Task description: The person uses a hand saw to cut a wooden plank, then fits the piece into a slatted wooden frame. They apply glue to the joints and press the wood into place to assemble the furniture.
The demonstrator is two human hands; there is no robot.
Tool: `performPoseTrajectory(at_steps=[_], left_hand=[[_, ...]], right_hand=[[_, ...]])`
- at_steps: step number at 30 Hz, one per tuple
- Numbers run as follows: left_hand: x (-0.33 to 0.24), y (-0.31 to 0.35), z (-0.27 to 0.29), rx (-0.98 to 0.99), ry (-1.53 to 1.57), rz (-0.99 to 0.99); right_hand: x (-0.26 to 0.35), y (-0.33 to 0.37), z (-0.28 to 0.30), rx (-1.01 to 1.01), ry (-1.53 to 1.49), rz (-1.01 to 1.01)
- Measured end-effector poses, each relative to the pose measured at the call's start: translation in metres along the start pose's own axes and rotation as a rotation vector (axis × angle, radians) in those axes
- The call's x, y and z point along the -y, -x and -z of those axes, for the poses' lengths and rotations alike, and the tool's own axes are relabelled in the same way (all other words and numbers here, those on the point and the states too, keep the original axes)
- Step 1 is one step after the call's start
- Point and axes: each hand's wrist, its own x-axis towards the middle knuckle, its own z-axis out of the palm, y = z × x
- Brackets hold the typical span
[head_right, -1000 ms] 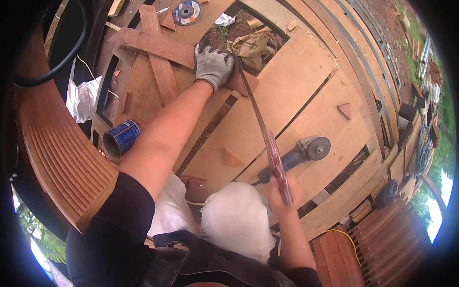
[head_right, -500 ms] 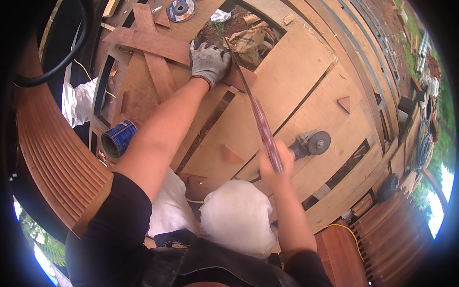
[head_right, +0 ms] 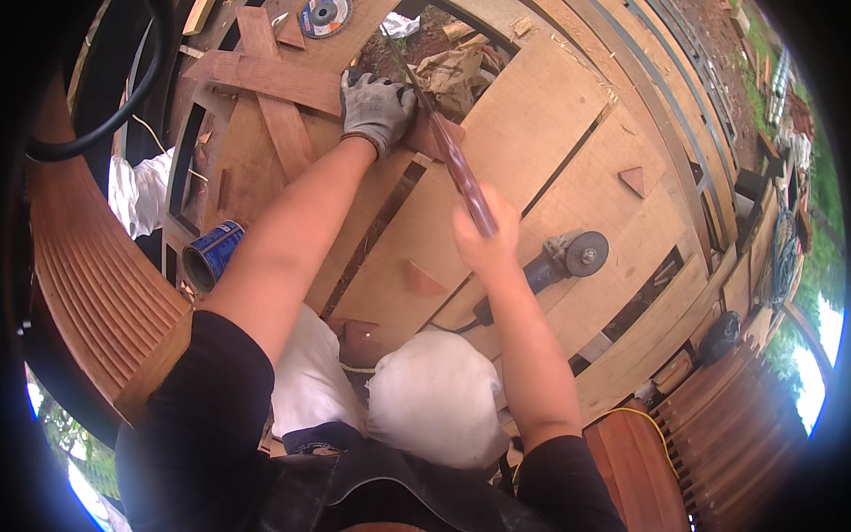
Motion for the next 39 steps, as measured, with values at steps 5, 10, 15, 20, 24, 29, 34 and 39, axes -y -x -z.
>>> performPoseTrajectory(at_steps=[5, 10, 15, 20, 24, 29, 34, 39], left_hand=[[0.008, 0.002, 0.006, 0.043, -0.028, 0.014], [0.005, 0.006, 0.004, 0.004, -0.022, 0.003], [0.001, 0.001, 0.006, 0.041, -0.015, -0.007], [0.007, 0.002, 0.007, 0.022, -0.014, 0.013], [0.002, 0.002, 0.007, 0.032, -0.013, 0.006], [0.004, -0.001, 0.008, 0.087, -0.037, 0.005], [0.004, 0.006, 0.005, 0.030, -0.014, 0.018], [0.000, 0.000, -0.002, -0.081, 0.020, -0.027]], right_hand=[[0.017, 0.099, 0.061, 0.055, 0.385, -0.112], [0.015, 0.095, 0.056, -0.001, 0.306, -0.036], [0.013, -0.016, -0.017, -0.009, -0.055, -0.006], [0.034, 0.134, 0.081, 0.143, 0.595, -0.253], [-0.001, 0.073, 0.034, 0.031, 0.156, -0.008], [0.015, 0.013, 0.003, 0.036, -0.088, -0.059], [0.040, 0.160, 0.099, 0.074, 0.399, -0.133], [-0.013, 0.002, -0.008, -0.058, -0.089, 0.113]])
